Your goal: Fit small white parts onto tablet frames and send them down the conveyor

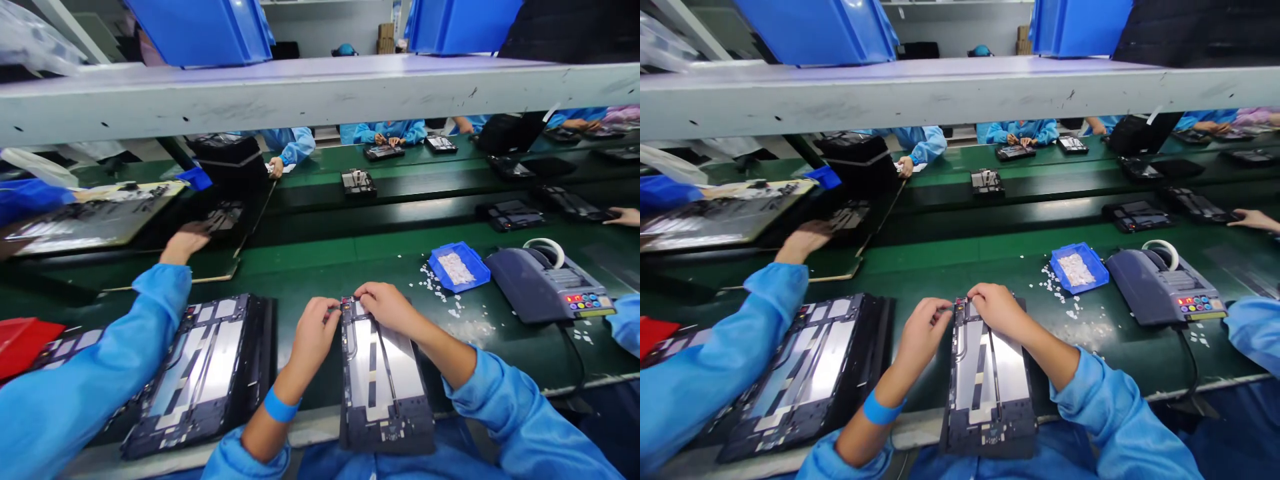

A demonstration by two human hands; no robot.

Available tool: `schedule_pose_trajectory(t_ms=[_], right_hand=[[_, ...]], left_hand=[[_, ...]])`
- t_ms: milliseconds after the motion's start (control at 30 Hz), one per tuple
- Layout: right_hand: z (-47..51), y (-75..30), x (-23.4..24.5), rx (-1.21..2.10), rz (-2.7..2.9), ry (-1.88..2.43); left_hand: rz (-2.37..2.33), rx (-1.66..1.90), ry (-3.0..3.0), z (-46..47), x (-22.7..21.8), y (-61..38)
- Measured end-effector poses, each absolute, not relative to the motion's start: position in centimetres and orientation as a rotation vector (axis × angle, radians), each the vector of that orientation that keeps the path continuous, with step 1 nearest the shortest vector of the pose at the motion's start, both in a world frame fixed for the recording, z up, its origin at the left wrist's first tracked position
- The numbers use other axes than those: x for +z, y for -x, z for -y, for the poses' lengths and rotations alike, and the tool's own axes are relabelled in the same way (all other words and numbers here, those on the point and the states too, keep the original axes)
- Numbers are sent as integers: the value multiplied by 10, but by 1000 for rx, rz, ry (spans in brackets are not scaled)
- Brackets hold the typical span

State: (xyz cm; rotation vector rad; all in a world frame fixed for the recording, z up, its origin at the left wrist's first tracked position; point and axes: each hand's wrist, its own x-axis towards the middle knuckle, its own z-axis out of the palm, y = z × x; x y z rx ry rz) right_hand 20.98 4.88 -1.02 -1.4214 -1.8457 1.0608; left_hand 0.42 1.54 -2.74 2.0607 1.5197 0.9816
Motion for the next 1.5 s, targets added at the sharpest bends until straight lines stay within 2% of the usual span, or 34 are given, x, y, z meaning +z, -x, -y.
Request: schedule_pose_trajectory(t_ms=[100,300,433,600,700,1000,1100,1300,1500], right_hand=[[-54,-212,-11,916,1882,1457],[-57,-216,-7,938,1831,1513],[-64,-215,-4,971,1862,1513],[-70,-202,-8,1510,1769,1330],[-69,-201,-12,1627,1624,1284],[-46,-203,-10,1334,1649,1322],[-39,-199,-8,1207,1724,1340],[-24,-193,-15,572,2007,1333],[-17,-191,-24,405,2108,1351]], left_hand=[[-1501,778,-2273,-27,-25,-8],[-1423,387,-2629,-46,-12,-8],[-1371,462,-2700,-55,-18,2],[-1212,807,-2711,-54,-28,5],[-1239,942,-2578,-49,-30,0],[-1463,958,-1583,-9,-22,-25],[-1471,990,-1493,-8,-19,-28],[-1492,1044,-1444,-9,-21,-27],[-1546,1087,-1664,0,-24,-27]])
